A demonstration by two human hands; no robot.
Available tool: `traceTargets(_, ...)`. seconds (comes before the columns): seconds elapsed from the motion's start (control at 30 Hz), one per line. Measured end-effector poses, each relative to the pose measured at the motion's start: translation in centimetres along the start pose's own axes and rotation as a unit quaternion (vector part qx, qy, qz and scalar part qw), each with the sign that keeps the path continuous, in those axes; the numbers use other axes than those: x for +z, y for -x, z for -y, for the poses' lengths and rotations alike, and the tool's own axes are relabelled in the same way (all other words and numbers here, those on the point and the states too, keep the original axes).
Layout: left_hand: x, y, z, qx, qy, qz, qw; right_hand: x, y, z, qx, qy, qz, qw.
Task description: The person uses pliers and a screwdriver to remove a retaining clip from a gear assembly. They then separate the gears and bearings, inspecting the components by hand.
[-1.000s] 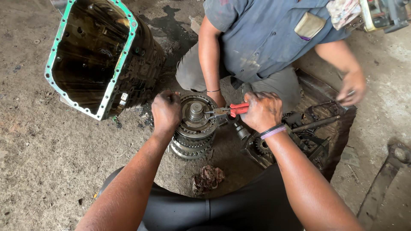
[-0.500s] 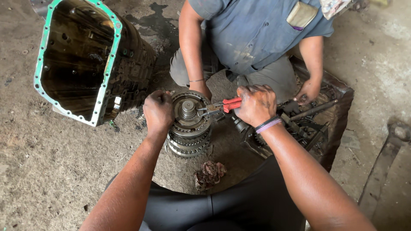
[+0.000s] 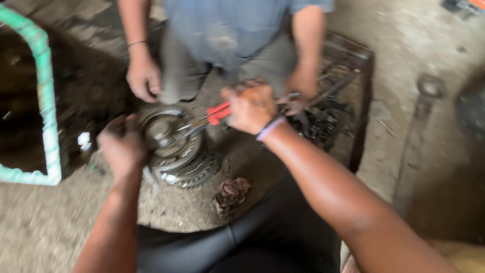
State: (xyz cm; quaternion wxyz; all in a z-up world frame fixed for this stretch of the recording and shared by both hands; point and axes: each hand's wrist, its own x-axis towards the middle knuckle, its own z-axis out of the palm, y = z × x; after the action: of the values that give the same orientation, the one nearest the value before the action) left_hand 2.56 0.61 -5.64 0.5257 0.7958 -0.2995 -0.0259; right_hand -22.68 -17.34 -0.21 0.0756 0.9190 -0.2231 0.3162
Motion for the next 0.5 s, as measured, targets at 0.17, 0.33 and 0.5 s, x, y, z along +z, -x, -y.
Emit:
traceTargets(0.17,-0.3,0.1,0.3,0.038,0.001,0.023,0.999,1.1,0.2,-0.2,0.026,-0.03,-0.006,0.999)
traceTargets(0.33,-0.2,0.0,0.5,0.034,-0.029,0.006,0.999,1.4,0.3,-0.6,0.03,-0.071,0.026,0.997)
traceTargets(0.5,0.2,0.1,0.0,-0.024,-0.021,0.01,0.999,0.9,0.4,-0.3,0.013,-0.052,-0.026,0.998)
